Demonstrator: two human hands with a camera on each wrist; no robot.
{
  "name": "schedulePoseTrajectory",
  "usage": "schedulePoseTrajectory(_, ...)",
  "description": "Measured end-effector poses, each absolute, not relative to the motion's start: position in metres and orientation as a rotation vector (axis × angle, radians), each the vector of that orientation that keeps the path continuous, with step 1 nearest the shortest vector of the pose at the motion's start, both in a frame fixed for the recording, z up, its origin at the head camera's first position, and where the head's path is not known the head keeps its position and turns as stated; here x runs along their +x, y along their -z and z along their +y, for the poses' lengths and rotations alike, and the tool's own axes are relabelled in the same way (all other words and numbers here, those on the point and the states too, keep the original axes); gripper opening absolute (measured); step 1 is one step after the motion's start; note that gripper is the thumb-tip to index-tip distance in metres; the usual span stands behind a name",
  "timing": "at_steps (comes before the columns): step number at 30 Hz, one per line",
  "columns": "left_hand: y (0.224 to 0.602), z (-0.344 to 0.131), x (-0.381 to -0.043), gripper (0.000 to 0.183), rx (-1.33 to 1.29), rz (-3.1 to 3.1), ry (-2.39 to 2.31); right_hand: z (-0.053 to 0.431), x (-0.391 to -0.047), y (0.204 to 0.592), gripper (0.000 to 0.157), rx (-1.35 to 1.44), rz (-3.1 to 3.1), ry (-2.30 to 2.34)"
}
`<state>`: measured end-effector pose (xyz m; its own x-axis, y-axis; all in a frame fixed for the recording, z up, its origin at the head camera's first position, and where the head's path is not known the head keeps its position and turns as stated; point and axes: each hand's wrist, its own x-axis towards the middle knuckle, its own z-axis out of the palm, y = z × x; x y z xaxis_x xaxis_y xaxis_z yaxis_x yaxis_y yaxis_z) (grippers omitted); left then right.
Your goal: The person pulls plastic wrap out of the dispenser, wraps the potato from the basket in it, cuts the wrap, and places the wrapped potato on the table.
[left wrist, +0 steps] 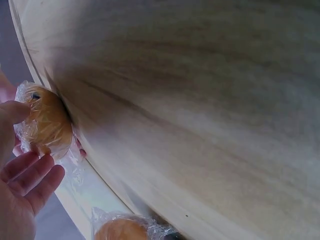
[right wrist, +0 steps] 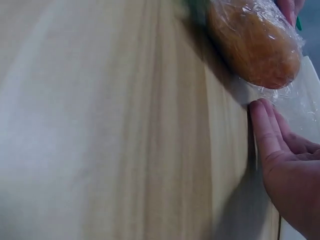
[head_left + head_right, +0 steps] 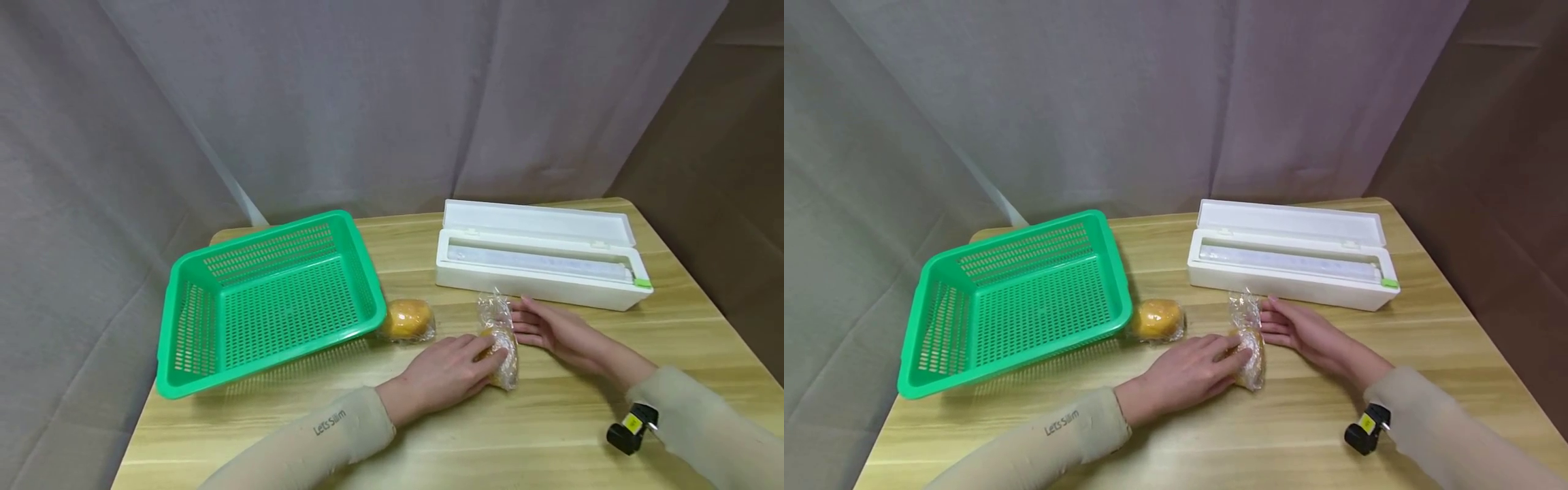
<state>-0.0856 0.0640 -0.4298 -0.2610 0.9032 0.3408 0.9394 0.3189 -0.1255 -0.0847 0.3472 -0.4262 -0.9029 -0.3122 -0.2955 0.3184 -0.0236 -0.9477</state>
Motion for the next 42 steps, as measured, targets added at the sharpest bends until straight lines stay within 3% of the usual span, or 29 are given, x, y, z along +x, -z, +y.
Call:
schedulePoseTrajectory(12, 0.428, 0.063, -0.086, 0.045, -1.655, -2.238, 0.085, 0.344, -0.093, 0.425, 0.062, -0.099, 2.017, 1.862)
schedulePoseTrajectory(22, 0.431, 0.064, -0.089, 0.048, -1.652, -2.231, 0.046, 0.333, -0.094, 0.43, 0.025, -0.155, 1.902, 1.988)
schedulePoseTrajectory(25, 0.432, 0.065, -0.09, 0.046, -1.645, -2.225, 0.049, 0.333, -0.094, 0.429, 0.028, -0.172, 1.852, 2.023)
schedulePoseTrajectory(32, 0.433, 0.067, -0.089, 0.042, -1.645, -2.221, 0.051, 0.332, -0.09, 0.422, 0.055, -0.244, 1.866, 2.0)
schedulePoseTrajectory(42, 0.435, 0.065, -0.092, 0.04, -1.605, -2.238, 0.074, 0.329, -0.089, 0.409, 0.062, -0.466, 1.803, 1.962)
